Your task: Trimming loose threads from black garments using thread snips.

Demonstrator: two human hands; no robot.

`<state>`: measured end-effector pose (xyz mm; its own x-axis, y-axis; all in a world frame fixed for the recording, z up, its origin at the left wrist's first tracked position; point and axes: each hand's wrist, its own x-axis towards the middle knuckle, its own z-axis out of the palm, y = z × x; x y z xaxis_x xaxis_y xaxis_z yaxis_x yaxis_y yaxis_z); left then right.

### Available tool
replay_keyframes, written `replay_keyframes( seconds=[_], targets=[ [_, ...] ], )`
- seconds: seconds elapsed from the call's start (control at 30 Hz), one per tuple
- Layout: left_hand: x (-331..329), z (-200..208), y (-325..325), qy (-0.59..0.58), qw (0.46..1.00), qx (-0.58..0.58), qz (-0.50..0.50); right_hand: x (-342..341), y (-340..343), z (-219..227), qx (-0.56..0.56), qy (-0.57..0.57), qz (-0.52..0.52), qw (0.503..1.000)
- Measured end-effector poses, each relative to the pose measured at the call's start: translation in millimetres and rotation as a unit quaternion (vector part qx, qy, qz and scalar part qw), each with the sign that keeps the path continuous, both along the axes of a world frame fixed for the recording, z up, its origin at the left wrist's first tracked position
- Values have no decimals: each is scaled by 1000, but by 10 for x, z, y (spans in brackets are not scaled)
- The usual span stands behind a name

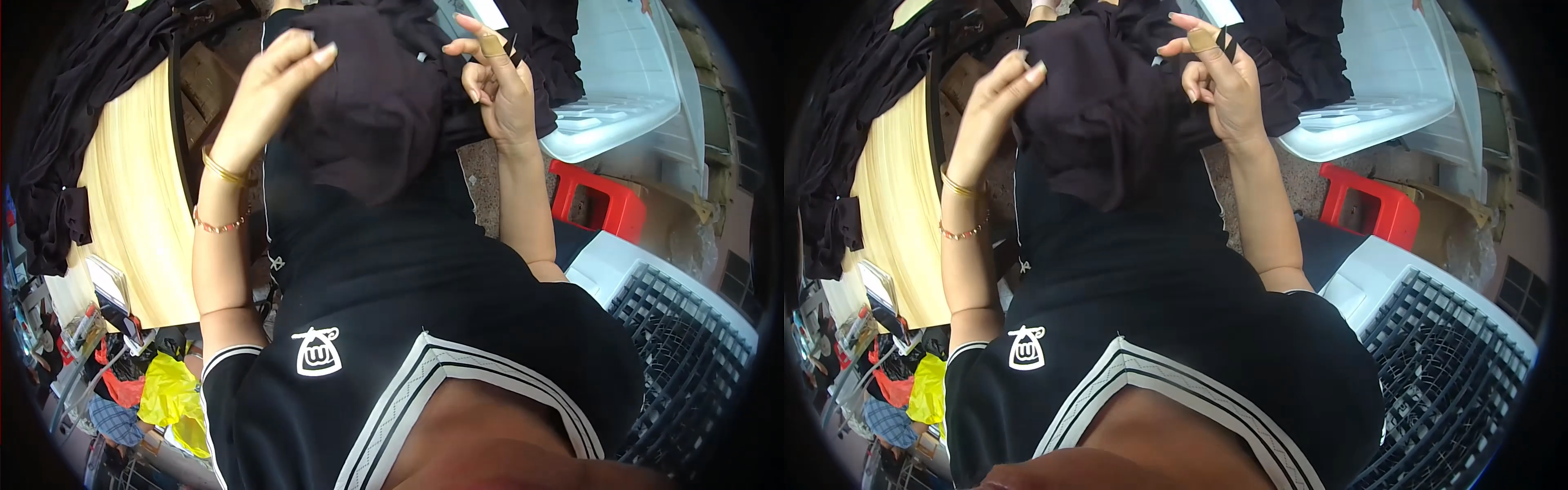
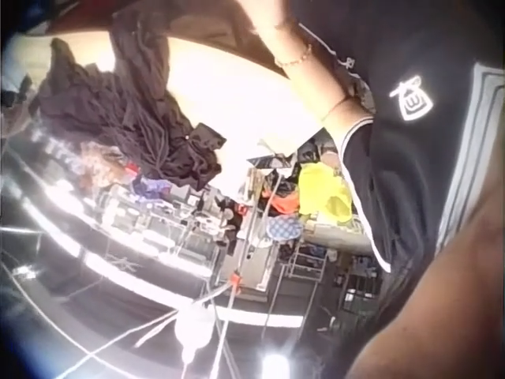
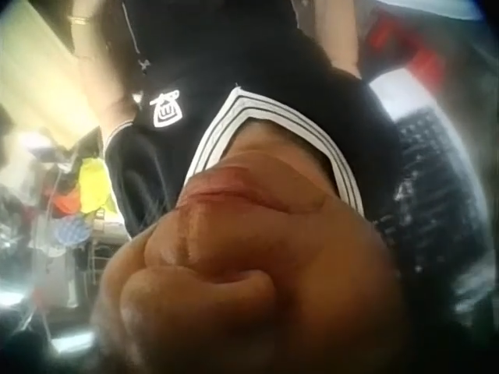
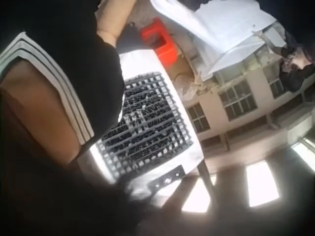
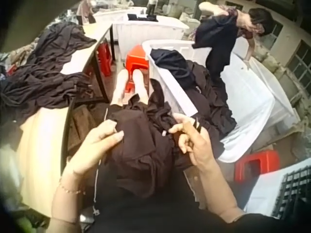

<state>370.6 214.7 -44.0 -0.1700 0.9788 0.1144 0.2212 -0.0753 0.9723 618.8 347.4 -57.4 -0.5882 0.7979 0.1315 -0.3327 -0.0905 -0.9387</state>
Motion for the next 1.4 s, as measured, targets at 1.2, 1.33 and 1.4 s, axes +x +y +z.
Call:
replay_keyframes(
  seconds=[1.2,1.33,1.4],
  targets=[
    [1001,113,-335,202,931,96,-287,-205,-144,-95,183,-335,44,923],
    [991,123,-295,186,938,75,-283,-451,-171,14,333,-452,-10,827],
    [972,151,-286,199,936,86,-277,-564,-114,-80,353,-460,-26,814]
  ],
)
